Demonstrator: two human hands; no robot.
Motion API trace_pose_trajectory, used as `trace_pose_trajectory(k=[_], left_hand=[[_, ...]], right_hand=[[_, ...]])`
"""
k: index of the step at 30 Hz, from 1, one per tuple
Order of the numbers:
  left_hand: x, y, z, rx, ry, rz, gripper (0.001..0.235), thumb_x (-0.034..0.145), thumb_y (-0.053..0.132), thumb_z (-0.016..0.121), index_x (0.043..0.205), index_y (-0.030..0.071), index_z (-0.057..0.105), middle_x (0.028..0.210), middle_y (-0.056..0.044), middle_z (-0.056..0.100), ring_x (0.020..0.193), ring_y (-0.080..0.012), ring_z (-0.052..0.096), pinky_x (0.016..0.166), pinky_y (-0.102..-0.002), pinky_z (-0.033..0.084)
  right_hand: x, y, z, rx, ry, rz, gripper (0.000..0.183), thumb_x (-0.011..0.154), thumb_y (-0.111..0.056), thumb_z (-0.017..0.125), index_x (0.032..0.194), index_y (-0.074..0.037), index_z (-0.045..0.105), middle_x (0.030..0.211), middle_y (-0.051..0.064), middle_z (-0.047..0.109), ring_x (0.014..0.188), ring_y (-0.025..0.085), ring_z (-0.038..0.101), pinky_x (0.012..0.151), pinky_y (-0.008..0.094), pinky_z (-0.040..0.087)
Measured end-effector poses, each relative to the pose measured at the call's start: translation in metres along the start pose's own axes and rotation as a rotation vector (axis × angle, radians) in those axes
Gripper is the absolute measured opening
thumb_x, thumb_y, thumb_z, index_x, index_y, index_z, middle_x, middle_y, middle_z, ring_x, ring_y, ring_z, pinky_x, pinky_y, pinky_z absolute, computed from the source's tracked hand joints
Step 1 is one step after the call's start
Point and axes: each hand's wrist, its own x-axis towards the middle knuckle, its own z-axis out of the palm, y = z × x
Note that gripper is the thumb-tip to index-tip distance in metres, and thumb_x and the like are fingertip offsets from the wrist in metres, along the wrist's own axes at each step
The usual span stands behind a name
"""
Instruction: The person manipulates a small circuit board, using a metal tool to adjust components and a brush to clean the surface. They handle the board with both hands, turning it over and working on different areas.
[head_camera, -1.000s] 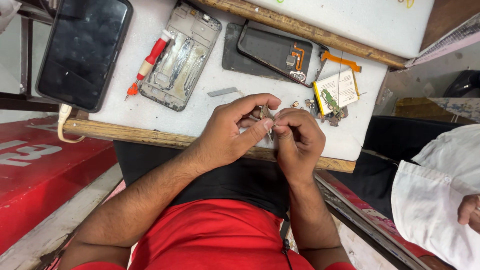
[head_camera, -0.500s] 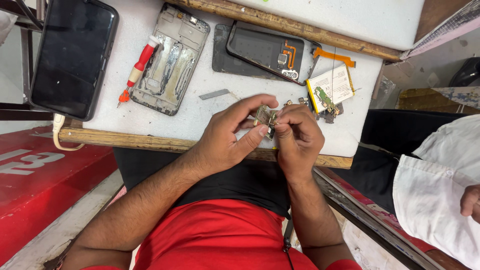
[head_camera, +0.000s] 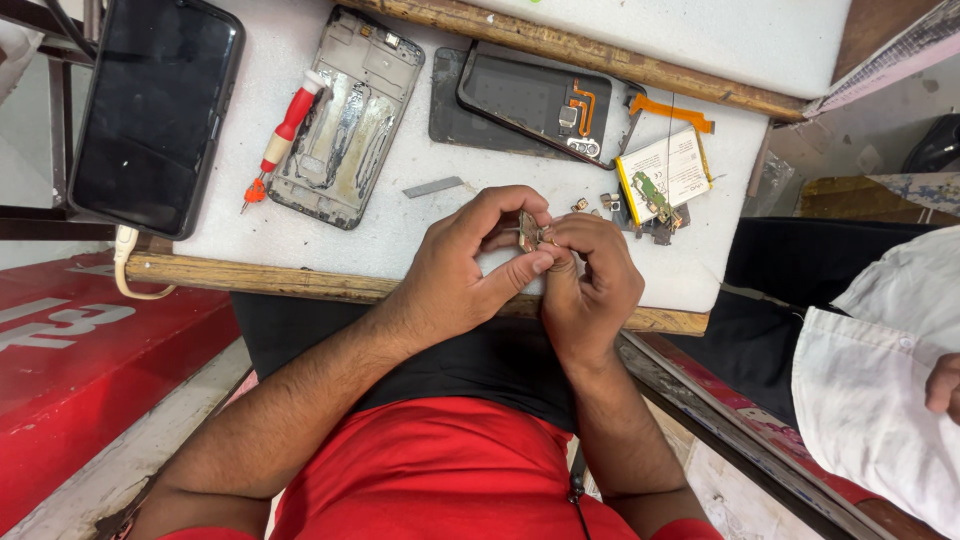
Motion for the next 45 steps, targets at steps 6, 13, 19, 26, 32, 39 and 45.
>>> trace_pose_trajectory(k=[6,13,19,26,32,39,45], left_hand=[[-0.001,0.002,0.002,0.075,0.003,0.004,0.044,0.102,0.019,0.074,0.137,0.003,0.054,0.120,-0.012,0.070,0.116,-0.0171,0.073,0.102,-0.030,0.063],[-0.001,0.002,0.000,0.059,-0.045,0.041,0.047,0.106,0.018,0.070,0.146,0.003,0.051,0.127,-0.014,0.070,0.123,-0.0176,0.070,0.108,-0.032,0.060],[-0.002,0.005,-0.005,-0.003,-0.070,-0.055,0.047,0.107,0.017,0.062,0.150,0.004,0.049,0.124,-0.012,0.071,0.109,-0.0154,0.068,0.096,-0.029,0.058],[-0.006,0.004,-0.006,-0.109,-0.008,-0.158,0.044,0.113,0.016,0.050,0.154,0.004,0.045,0.132,-0.013,0.072,0.110,-0.0157,0.066,0.099,-0.029,0.054],[0.002,-0.005,-0.005,-0.353,0.028,-0.155,0.046,0.115,0.014,0.044,0.159,0.003,0.036,0.137,-0.018,0.065,0.127,-0.0193,0.065,0.113,-0.034,0.053],[0.005,0.011,-0.001,0.173,0.011,-0.147,0.032,0.106,0.008,0.049,0.132,0.007,0.065,0.110,-0.010,0.075,0.096,-0.0160,0.073,0.087,-0.030,0.062],[0.010,0.023,-0.005,0.397,-0.021,0.010,0.017,0.095,0.020,0.076,0.105,0.006,0.072,0.094,-0.009,0.072,0.086,-0.0246,0.074,0.073,-0.035,0.058]], right_hand=[[-0.002,-0.004,0.003,-0.012,0.069,-0.013,0.009,0.101,-0.005,0.072,0.098,-0.001,0.065,0.097,0.011,0.074,0.096,0.022,0.073,0.088,0.032,0.058],[-0.005,0.003,-0.004,0.090,0.034,0.009,0.011,0.101,-0.009,0.075,0.099,0.000,0.069,0.097,0.009,0.073,0.096,0.022,0.071,0.084,0.028,0.056],[-0.013,0.017,-0.007,0.326,0.081,0.158,0.015,0.103,-0.012,0.076,0.100,0.001,0.069,0.096,0.010,0.072,0.086,0.019,0.067,0.080,0.027,0.053],[-0.008,0.043,-0.024,0.668,0.142,0.383,0.024,0.108,-0.018,0.072,0.109,0.004,0.065,0.095,0.014,0.070,0.083,0.020,0.068,0.083,0.035,0.060],[-0.001,0.053,-0.033,0.892,0.026,0.471,0.024,0.107,-0.021,0.070,0.111,0.003,0.064,0.094,0.014,0.071,0.084,0.023,0.071,0.082,0.038,0.062],[0.003,0.044,-0.040,0.846,-0.104,0.503,0.024,0.104,-0.021,0.067,0.113,0.001,0.066,0.108,0.015,0.073,0.097,0.023,0.073,0.083,0.038,0.063],[-0.006,0.021,-0.026,0.286,-0.122,0.288,0.013,0.104,-0.010,0.072,0.110,0.002,0.073,0.102,0.009,0.071,0.087,0.016,0.063,0.076,0.026,0.050]])
